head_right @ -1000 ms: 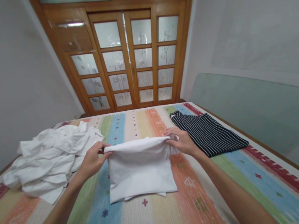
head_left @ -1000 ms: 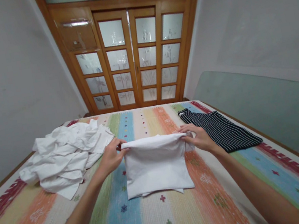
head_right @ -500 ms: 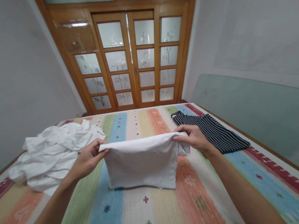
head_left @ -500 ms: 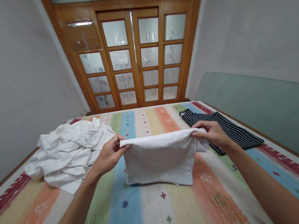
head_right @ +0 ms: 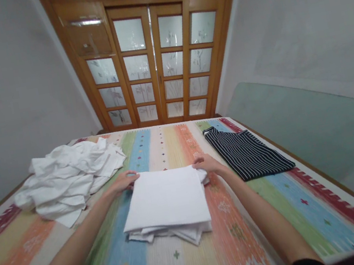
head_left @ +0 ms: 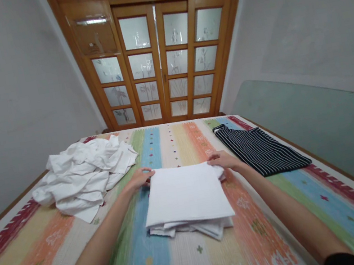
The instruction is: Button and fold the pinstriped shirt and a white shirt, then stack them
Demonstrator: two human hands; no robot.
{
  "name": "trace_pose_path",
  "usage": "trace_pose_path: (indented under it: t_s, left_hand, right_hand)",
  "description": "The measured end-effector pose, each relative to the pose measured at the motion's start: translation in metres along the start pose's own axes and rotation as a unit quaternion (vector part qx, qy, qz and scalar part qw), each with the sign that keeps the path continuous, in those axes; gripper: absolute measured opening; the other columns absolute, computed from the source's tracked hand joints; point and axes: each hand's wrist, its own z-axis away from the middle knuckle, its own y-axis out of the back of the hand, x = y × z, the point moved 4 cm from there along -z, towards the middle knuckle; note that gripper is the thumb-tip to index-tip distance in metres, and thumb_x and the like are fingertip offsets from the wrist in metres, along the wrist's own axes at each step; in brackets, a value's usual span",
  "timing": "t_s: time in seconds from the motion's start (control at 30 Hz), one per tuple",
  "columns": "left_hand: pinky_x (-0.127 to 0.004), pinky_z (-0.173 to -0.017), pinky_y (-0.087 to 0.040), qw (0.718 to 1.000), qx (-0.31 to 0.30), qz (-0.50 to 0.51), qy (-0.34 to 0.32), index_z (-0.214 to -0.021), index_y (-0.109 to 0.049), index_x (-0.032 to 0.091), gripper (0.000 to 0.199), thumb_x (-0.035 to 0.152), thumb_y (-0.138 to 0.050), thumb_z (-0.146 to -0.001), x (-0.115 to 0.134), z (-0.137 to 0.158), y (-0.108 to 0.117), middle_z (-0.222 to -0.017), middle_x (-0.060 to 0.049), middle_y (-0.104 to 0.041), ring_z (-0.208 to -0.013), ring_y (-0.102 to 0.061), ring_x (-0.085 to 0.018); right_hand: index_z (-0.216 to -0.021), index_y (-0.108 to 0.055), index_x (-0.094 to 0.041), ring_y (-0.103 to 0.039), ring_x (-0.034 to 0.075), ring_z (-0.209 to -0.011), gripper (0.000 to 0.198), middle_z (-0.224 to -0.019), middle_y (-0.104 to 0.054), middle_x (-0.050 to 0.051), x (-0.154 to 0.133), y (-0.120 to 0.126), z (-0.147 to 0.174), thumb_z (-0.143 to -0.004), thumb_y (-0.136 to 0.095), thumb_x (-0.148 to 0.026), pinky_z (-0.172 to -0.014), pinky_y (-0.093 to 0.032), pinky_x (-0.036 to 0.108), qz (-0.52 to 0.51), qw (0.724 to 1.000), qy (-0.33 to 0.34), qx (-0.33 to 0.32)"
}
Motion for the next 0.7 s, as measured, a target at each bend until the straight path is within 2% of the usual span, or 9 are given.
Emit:
trace_pose_path:
  t_s: [0.1,0.17,0.23,0.27,0.33,0.4,0.5,0.63,0.7]
  left_hand:
    - [-0.024,-0.050,-0.048,0.999,0.020,-0.015,0.029,-0.084,-0.053,0.017,0.032,0.025,-0.077,-0.066,-0.022,-0.021,0.000,-0.055,0.005,-0.057,-0.048,-0.055,-0.012]
    - [-0.027,-0.052,-0.050,0.998,0.030,-0.046,0.007,-0.087,-0.053,0.018,0.029,0.023,-0.074,-0.069,-0.024,-0.027,0.003,-0.059,0.004,-0.059,-0.050,-0.058,-0.014]
    - [-0.030,-0.058,-0.052,0.988,0.059,-0.131,-0.053,-0.090,-0.055,0.018,0.026,0.021,-0.071,-0.070,-0.018,-0.030,0.007,-0.065,0.002,-0.061,-0.057,-0.062,-0.017]
    - [-0.032,-0.064,-0.053,0.974,0.083,-0.188,-0.100,-0.092,-0.056,0.018,0.024,0.019,-0.069,-0.071,-0.012,-0.030,0.007,-0.070,0.000,-0.063,-0.064,-0.064,-0.019]
    - [-0.036,-0.080,-0.052,0.923,0.127,-0.293,-0.213,-0.095,-0.058,0.018,0.022,0.018,-0.064,-0.074,-0.001,-0.026,-0.002,-0.086,-0.004,-0.066,-0.084,-0.066,-0.022]
    - [-0.040,-0.095,-0.046,0.872,0.128,-0.360,-0.307,-0.103,-0.059,0.019,0.024,0.020,-0.058,-0.079,0.006,-0.018,-0.021,-0.104,-0.008,-0.066,-0.105,-0.060,-0.024]
    - [-0.044,-0.108,-0.035,0.828,0.039,-0.419,-0.371,-0.123,-0.053,0.017,0.037,0.031,-0.051,-0.089,0.002,-0.002,-0.061,-0.132,-0.013,-0.056,-0.129,-0.046,-0.026]
    - [-0.051,-0.116,-0.019,0.789,-0.135,-0.495,-0.338,-0.146,-0.034,0.014,0.076,0.064,-0.041,-0.089,-0.027,0.032,-0.100,-0.156,-0.017,-0.027,-0.146,-0.016,-0.034]
    - [-0.054,-0.117,-0.012,0.769,-0.173,-0.515,-0.337,-0.151,-0.023,0.012,0.091,0.073,-0.037,-0.085,-0.041,0.052,-0.106,-0.158,-0.017,-0.021,-0.147,-0.008,-0.036]
  right_hand:
    - [-0.068,-0.068,-0.016,-0.064,0.018,-0.068,0.005,-0.070,-0.070,0.004,0.025,-0.012,-0.016,-0.065,-0.068,-0.020,-0.067,-0.050,0.029,0.084,0.995,-0.006,0.057]
    - [-0.075,-0.069,-0.018,-0.066,0.021,-0.080,0.009,-0.081,-0.072,0.005,0.025,-0.014,-0.018,-0.069,-0.063,-0.018,-0.078,-0.051,0.033,0.140,0.984,0.048,0.102]
    - [-0.081,-0.070,-0.019,-0.065,0.023,-0.094,0.013,-0.092,-0.073,0.007,0.016,-0.018,-0.017,-0.074,-0.059,-0.018,-0.090,-0.048,0.039,0.193,0.964,0.127,0.129]
    - [-0.085,-0.070,-0.019,-0.064,0.024,-0.099,0.014,-0.096,-0.072,0.008,0.010,-0.022,-0.016,-0.076,-0.059,-0.020,-0.095,-0.046,0.042,0.212,0.954,0.165,0.133]
    - [-0.093,-0.069,-0.019,-0.062,0.025,-0.107,0.018,-0.107,-0.070,0.010,-0.001,-0.035,-0.012,-0.082,-0.057,-0.024,-0.101,-0.043,0.045,0.233,0.937,0.224,0.128]
    - [-0.103,-0.068,-0.018,-0.057,0.026,-0.117,0.023,-0.119,-0.066,0.014,-0.012,-0.055,-0.008,-0.087,-0.055,-0.029,-0.104,-0.041,0.047,0.248,0.926,0.266,0.104]
    - [-0.117,-0.063,-0.015,-0.045,0.028,-0.133,0.035,-0.137,-0.055,0.017,-0.020,-0.089,0.001,-0.092,-0.051,-0.037,-0.111,-0.034,0.050,0.277,0.910,0.304,0.044]
    - [-0.137,-0.050,-0.014,-0.030,0.029,-0.142,0.051,-0.149,-0.040,0.019,-0.013,-0.118,0.021,-0.095,-0.046,-0.043,-0.114,-0.030,0.051,0.310,0.888,0.337,-0.043]
    - [-0.142,-0.044,-0.014,-0.027,0.027,-0.143,0.054,-0.151,-0.037,0.018,-0.006,-0.120,0.032,-0.097,-0.042,-0.043,-0.115,-0.029,0.051,0.319,0.880,0.347,-0.061]
